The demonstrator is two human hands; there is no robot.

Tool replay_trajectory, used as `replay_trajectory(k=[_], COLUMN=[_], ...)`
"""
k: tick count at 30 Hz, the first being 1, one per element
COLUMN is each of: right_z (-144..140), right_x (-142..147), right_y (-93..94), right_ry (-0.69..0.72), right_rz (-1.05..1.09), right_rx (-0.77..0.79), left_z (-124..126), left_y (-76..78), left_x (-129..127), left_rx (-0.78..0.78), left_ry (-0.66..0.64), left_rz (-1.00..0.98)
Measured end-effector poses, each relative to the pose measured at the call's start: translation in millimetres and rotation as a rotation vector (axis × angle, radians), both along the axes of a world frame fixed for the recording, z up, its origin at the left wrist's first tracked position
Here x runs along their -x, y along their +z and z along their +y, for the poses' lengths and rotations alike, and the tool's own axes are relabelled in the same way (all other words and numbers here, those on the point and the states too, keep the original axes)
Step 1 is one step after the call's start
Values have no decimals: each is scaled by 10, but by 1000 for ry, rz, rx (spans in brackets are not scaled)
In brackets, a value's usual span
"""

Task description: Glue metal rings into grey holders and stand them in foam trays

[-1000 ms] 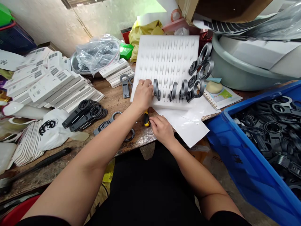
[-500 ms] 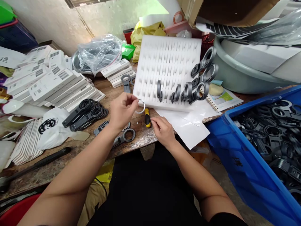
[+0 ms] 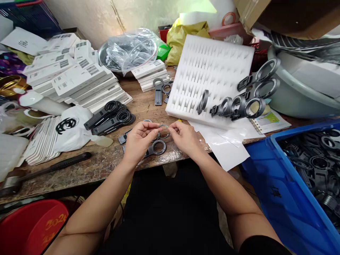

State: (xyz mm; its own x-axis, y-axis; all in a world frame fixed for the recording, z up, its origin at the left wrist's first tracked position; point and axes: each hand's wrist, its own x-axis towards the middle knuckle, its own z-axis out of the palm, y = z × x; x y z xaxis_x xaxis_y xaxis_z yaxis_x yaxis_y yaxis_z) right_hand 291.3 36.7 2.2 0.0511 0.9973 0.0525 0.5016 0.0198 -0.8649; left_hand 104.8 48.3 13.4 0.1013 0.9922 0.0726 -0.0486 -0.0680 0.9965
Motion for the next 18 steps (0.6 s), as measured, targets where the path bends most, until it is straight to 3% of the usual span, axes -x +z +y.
replay_trajectory(k=[5,11,15,18], right_z=[108,209,165,-44], right_x=[26,186,263,212], right_y=[165,258,185,252], right_ry=[22,58,56,118], right_rz=[-516,-907,-954,-824], right_rx=[131,252,187,56], left_z=[-148,-457,-533,-535], left_y=[-34,-280,-391,-428], left_x=[469,818,834,837], left_rx=[-338,-507,-561,-601], left_ry=[52,-184,-234,-250], left_rz=[520,979,1077,1087])
